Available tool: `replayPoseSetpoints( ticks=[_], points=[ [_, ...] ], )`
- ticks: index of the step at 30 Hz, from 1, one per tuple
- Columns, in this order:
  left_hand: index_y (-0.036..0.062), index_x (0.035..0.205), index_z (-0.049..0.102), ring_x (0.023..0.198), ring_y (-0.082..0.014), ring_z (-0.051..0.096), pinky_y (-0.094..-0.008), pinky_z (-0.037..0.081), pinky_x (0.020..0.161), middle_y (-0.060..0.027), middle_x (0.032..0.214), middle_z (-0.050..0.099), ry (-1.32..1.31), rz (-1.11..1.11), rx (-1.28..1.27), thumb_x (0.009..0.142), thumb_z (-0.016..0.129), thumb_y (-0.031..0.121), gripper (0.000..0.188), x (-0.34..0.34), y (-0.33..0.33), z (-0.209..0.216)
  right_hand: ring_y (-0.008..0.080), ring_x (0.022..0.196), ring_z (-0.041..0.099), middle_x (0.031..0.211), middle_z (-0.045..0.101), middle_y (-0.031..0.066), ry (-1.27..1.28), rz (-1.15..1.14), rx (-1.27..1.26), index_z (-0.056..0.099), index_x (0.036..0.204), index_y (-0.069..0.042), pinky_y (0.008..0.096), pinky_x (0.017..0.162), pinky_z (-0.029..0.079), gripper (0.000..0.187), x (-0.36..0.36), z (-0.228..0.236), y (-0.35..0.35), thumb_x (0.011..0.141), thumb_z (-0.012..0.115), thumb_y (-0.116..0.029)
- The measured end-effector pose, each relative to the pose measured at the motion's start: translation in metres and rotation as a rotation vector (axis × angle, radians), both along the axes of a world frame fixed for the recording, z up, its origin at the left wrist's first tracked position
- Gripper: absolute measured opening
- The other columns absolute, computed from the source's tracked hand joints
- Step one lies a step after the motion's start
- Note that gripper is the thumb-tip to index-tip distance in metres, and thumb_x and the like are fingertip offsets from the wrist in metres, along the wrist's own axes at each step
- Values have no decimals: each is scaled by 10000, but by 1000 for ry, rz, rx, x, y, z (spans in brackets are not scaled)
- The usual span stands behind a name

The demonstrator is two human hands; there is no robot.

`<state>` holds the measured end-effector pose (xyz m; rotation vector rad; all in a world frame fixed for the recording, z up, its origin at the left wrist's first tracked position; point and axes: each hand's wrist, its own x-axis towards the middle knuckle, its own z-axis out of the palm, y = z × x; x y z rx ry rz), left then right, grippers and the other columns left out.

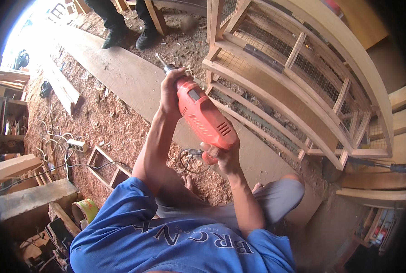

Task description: The person sits on the floor and uses a corded drill to attach wire mesh to wooden frames. They handle screws and align the mesh before drilling, then stack the completed frames.

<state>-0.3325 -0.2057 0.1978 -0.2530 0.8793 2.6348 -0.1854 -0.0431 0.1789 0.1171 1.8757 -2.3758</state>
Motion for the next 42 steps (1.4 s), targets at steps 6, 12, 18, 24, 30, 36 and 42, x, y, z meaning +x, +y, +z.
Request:
replayPoseSetpoints(
  ticks=[6,12,18,24,30,36,42],
  points=[
    [40,927,538,622,-193,607,-341,542,644,-70,752,593,-41,-49,14,874,590,325,294,0,-1,-22,196,857,653,1001,668,115,-74,-52,-85,540,1253,12,338,792,539,616,9,-9,-14,739,766,-242],
    [43,883,538,629,-160,582,-316,515,617,-45,754,554,-76,-97,37,870,642,309,286,8,26,-53,255,849,669,1113,634,179,-108,-202,-136,457,1329,51,374,759,576,731,32,-2,-17,735,742,-265],
    [39,1045,584,815,-147,623,-316,518,693,-58,845,614,18,-99,-385,869,645,403,409,34,62,-53,223,933,658,1175,618,156,1,-229,20,433,1372,29,356,792,571,723,42,-6,10,736,730,-145],
    [39,1014,615,809,-128,593,-274,472,782,-33,883,636,79,-260,-455,812,741,477,498,83,71,-55,237,1072,619,1258,582,161,-112,-243,18,433,1368,41,372,943,522,731,68,-9,29,730,761,-96],
    [47,1034,621,819,-124,591,-276,474,758,-27,921,626,-175,-193,-541,810,723,418,445,137,67,-63,204,1174,575,1292,581,132,-11,-220,187,459,1382,-18,345,1014,471,700,109,-1,21,751,761,-56],
    [54,1044,600,864,-116,592,-280,486,799,-28,958,623,65,-177,-604,832,692,335,364,146,55,-17,226,1159,567,1250,589,135,157,-167,300,473,1351,2,342,989,457,690,118,0,30,726,732,-134],
    [-11,1242,544,941,-120,545,-301,444,868,-44,1039,579,409,-120,-572,907,614,339,490,153,48,34,247,1080,603,1232,587,157,322,-132,81,454,1359,27,354,911,504,737,113,19,41,707,735,-173]
  ],
)
